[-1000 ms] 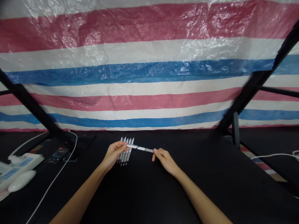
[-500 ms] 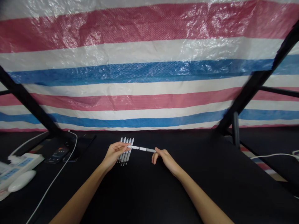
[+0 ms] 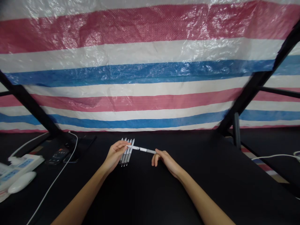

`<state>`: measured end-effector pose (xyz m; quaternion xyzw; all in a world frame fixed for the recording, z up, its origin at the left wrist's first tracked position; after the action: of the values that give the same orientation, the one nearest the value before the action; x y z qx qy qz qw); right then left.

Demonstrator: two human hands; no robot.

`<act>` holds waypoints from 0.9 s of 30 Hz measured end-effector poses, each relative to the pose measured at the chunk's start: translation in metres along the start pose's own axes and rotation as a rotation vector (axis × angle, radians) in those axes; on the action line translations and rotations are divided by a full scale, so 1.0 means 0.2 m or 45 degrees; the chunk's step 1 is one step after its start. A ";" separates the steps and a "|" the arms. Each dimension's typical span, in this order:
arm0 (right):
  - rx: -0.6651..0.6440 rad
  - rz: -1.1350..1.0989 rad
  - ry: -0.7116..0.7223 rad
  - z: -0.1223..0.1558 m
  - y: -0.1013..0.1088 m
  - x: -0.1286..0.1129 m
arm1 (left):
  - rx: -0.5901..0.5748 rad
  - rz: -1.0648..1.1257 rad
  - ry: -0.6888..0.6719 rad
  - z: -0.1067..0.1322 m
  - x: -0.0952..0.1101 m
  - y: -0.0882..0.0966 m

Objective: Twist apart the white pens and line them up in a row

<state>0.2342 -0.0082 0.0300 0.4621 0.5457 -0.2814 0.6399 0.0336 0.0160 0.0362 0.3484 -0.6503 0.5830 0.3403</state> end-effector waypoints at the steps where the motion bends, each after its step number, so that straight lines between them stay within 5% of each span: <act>1: -0.014 0.007 0.007 0.00 -0.01 0.00 | 0.015 0.033 0.004 0.00 -0.01 0.00; 12: -0.248 0.156 0.086 0.02 -0.13 -0.11 | 0.112 0.409 0.169 -0.01 -0.17 -0.07; 22: -0.238 -0.325 0.013 0.04 -0.18 -0.07 | 0.088 0.584 0.245 0.01 -0.17 -0.10; 27: -0.241 -0.462 -0.029 0.02 -0.17 -0.03 | 0.306 0.888 0.266 0.00 -0.15 0.00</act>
<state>0.2051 -0.0276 0.0253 0.2908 0.6366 -0.3446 0.6256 0.0499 0.0177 0.0113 0.0822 -0.6187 0.7682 0.1427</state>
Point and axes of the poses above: each hand's wrist, its own z-axis away from the middle knuckle, its own y-axis out of the back of the hand, x = y × z, the point moved 9 cm from there along -z, towards the middle knuckle, and after that the axes turned 13 degrees about z, right-handed, at the moved point
